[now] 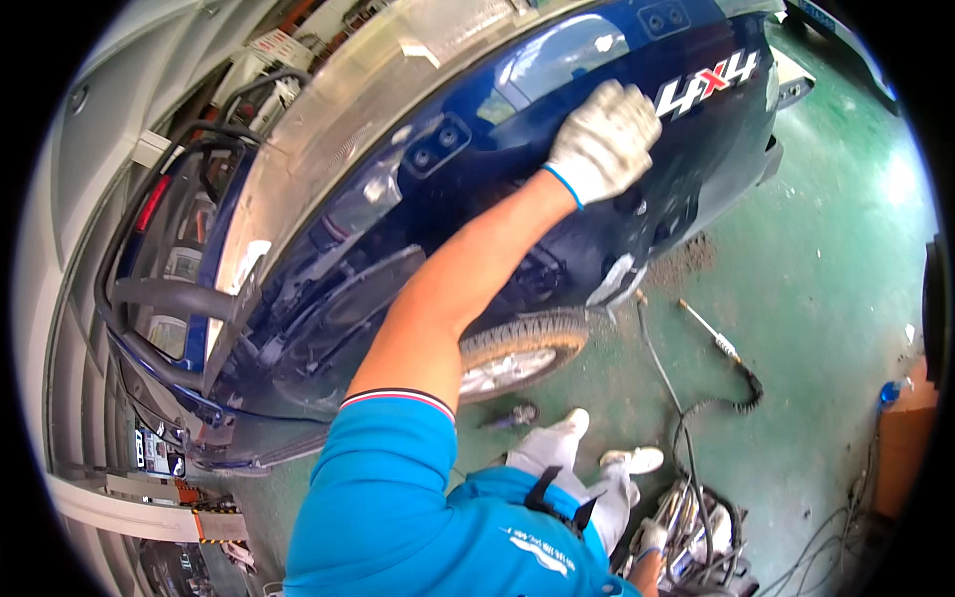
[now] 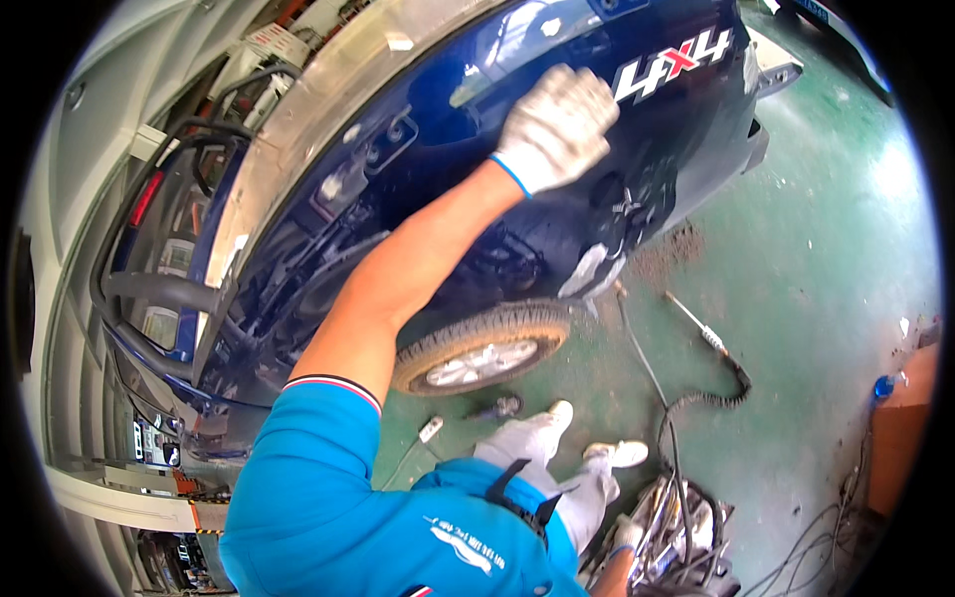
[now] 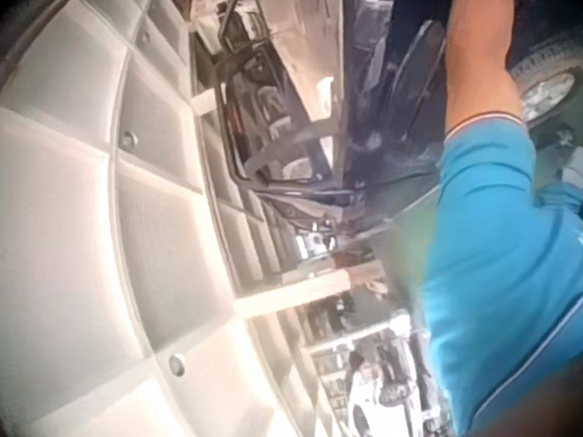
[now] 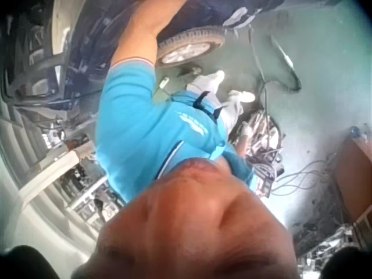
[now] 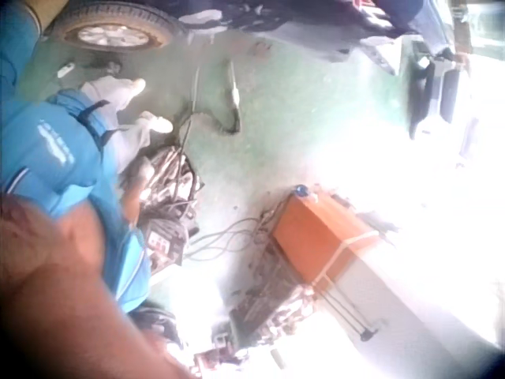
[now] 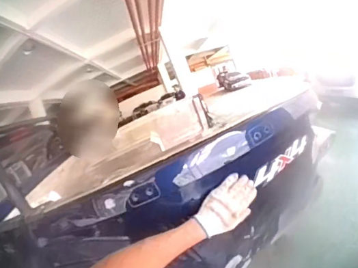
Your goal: The person uses a pneumatic hammer to repeatedly strike a white filler patch on the rear quarter panel of a blue car. They then switch to a manual hammer to continue tapping the same area. Finally, they wipe the panel with a cloth and inspect the surface.
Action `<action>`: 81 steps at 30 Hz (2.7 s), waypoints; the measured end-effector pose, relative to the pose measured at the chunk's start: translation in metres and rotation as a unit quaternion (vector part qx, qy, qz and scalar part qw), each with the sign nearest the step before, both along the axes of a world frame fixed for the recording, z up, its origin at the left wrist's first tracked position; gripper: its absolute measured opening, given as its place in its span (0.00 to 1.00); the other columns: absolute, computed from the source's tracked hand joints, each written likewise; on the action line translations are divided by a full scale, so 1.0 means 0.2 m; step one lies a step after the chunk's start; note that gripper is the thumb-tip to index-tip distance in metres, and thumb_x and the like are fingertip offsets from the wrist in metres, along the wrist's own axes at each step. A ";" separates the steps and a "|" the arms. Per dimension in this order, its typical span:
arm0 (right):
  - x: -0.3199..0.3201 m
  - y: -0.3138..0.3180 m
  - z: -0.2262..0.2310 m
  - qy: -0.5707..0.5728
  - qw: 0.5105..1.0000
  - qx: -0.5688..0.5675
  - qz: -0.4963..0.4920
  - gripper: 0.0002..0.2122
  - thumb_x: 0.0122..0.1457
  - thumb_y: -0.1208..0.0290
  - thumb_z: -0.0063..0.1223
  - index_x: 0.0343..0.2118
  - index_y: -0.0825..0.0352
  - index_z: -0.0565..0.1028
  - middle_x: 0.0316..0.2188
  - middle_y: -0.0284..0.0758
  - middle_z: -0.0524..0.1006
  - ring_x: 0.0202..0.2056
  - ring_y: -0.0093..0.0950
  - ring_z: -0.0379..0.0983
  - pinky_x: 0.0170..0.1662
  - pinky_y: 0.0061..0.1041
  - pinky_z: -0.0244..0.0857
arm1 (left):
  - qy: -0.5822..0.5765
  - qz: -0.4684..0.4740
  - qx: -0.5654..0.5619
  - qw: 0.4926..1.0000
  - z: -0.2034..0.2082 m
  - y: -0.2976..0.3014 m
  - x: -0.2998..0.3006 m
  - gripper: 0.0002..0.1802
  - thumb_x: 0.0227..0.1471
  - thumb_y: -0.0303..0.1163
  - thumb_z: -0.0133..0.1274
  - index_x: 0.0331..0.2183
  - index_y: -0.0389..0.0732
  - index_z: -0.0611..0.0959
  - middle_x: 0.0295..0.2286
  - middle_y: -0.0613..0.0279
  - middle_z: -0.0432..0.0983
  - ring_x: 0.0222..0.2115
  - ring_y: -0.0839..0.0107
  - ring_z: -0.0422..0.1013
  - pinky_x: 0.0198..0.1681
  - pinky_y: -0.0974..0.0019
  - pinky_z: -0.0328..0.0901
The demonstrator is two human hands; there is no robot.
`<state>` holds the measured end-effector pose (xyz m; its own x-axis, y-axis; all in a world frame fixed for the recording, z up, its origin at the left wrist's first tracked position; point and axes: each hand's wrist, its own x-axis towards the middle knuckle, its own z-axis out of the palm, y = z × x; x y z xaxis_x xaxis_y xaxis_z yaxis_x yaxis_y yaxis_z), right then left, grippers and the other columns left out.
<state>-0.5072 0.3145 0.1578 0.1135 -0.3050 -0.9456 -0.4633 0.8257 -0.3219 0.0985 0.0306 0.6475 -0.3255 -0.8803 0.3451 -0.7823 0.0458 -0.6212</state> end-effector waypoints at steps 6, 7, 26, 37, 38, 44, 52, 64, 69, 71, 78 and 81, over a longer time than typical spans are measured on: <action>0.05 -0.01 0.23 0.025 0.995 -0.043 -0.089 0.10 0.58 0.71 0.53 0.21 0.64 0.71 0.13 0.35 0.70 0.09 0.33 0.67 0.11 0.35 0.61 | 0.263 -0.057 0.157 0.950 -0.99 0.97 -0.38 0.30 0.51 0.47 0.60 0.51 0.38 0.83 0.51 0.50 0.79 0.59 0.53 0.71 0.73 0.45 0.53; 0.04 0.04 0.24 0.027 0.992 -0.046 -0.110 0.10 0.58 0.71 0.53 0.20 0.64 0.71 0.12 0.35 0.70 0.09 0.33 0.67 0.11 0.35 0.61 | 0.321 -0.011 0.206 0.924 -1.09 1.18 -0.41 0.34 0.54 0.49 0.61 0.58 0.40 0.80 0.59 0.49 0.74 0.65 0.51 0.66 0.73 0.45 0.52; 0.21 1.51 -0.06 0.071 0.991 -0.097 0.067 0.13 0.58 0.67 0.55 0.22 0.73 0.76 0.16 0.45 0.74 0.13 0.41 0.70 0.16 0.44 0.63 | 0.079 0.131 0.028 0.988 -0.14 2.63 0.55 0.39 0.62 0.50 0.56 0.67 0.39 0.71 0.69 0.48 0.61 0.70 0.48 0.57 0.73 0.42 0.51; 0.45 1.81 -0.02 0.130 0.983 -0.033 -0.122 0.12 0.62 0.67 0.56 0.35 0.74 0.82 0.30 0.47 0.83 0.34 0.41 0.82 0.36 0.43 0.72 | 0.013 0.144 0.096 0.985 0.01 2.08 0.47 0.47 0.56 0.54 0.61 0.68 0.37 0.68 0.69 0.46 0.62 0.70 0.50 0.57 0.74 0.44 0.47; 0.46 1.81 -0.05 0.126 0.982 -0.099 0.103 0.12 0.62 0.65 0.56 0.37 0.71 0.83 0.32 0.46 0.84 0.36 0.41 0.83 0.38 0.42 0.72 | 0.004 0.152 0.103 0.983 0.02 2.02 0.45 0.47 0.57 0.54 0.60 0.68 0.37 0.69 0.69 0.46 0.62 0.70 0.50 0.57 0.74 0.44 0.47; 0.22 1.85 -0.32 0.021 0.981 -0.043 -0.189 0.09 0.60 0.70 0.58 0.35 0.72 0.81 0.30 0.41 0.84 0.32 0.38 0.82 0.34 0.34 0.71 | -0.021 0.160 0.092 0.983 0.02 1.65 0.35 0.46 0.57 0.55 0.60 0.67 0.36 0.70 0.67 0.46 0.65 0.69 0.50 0.59 0.74 0.44 0.48; 0.15 1.48 0.08 0.111 0.973 0.049 -0.195 0.08 0.56 0.71 0.56 0.28 0.69 0.71 0.15 0.35 0.68 0.10 0.31 0.64 0.12 0.35 0.56 | -0.065 0.089 0.042 0.993 0.01 1.16 0.36 0.44 0.59 0.55 0.59 0.67 0.38 0.71 0.67 0.46 0.65 0.69 0.50 0.59 0.74 0.47 0.48; -0.05 1.21 -0.04 0.110 0.983 -0.013 -0.147 0.10 0.58 0.68 0.57 0.31 0.69 0.71 0.17 0.34 0.69 0.10 0.29 0.64 0.12 0.33 0.56 | -0.148 0.037 0.034 0.988 0.16 0.48 0.30 0.38 0.62 0.49 0.54 0.66 0.36 0.72 0.67 0.48 0.66 0.70 0.57 0.58 0.75 0.49 0.46; 0.04 1.22 -0.08 0.098 0.985 -0.021 -0.141 0.10 0.59 0.68 0.56 0.29 0.68 0.69 0.16 0.34 0.68 0.09 0.30 0.63 0.10 0.34 0.57 | -0.253 0.043 0.025 0.966 0.04 0.60 0.31 0.42 0.65 0.59 0.50 0.69 0.42 0.69 0.69 0.52 0.63 0.71 0.57 0.58 0.75 0.49 0.48; 0.05 1.29 -0.08 0.094 0.985 -0.011 -0.145 0.10 0.58 0.68 0.55 0.29 0.68 0.69 0.16 0.34 0.67 0.09 0.30 0.63 0.10 0.34 0.57 | -0.206 0.007 0.103 0.973 0.00 0.81 0.35 0.41 0.65 0.57 0.52 0.69 0.41 0.69 0.69 0.52 0.64 0.70 0.55 0.59 0.74 0.47 0.48; 0.26 1.50 -0.09 0.079 0.982 0.000 -0.171 0.08 0.56 0.71 0.54 0.29 0.72 0.70 0.16 0.35 0.68 0.09 0.30 0.64 0.11 0.36 0.57 | -0.105 0.050 0.200 0.973 0.21 1.63 0.37 0.41 0.58 0.46 0.62 0.66 0.36 0.70 0.66 0.45 0.66 0.68 0.49 0.61 0.72 0.44 0.53; 0.32 1.68 -0.13 0.081 0.978 0.011 -0.191 0.08 0.54 0.73 0.55 0.29 0.73 0.70 0.15 0.38 0.69 0.09 0.34 0.64 0.11 0.39 0.57 | -0.090 0.112 0.171 0.975 0.21 1.95 0.41 0.43 0.59 0.47 0.61 0.67 0.35 0.68 0.67 0.42 0.64 0.69 0.45 0.59 0.73 0.44 0.49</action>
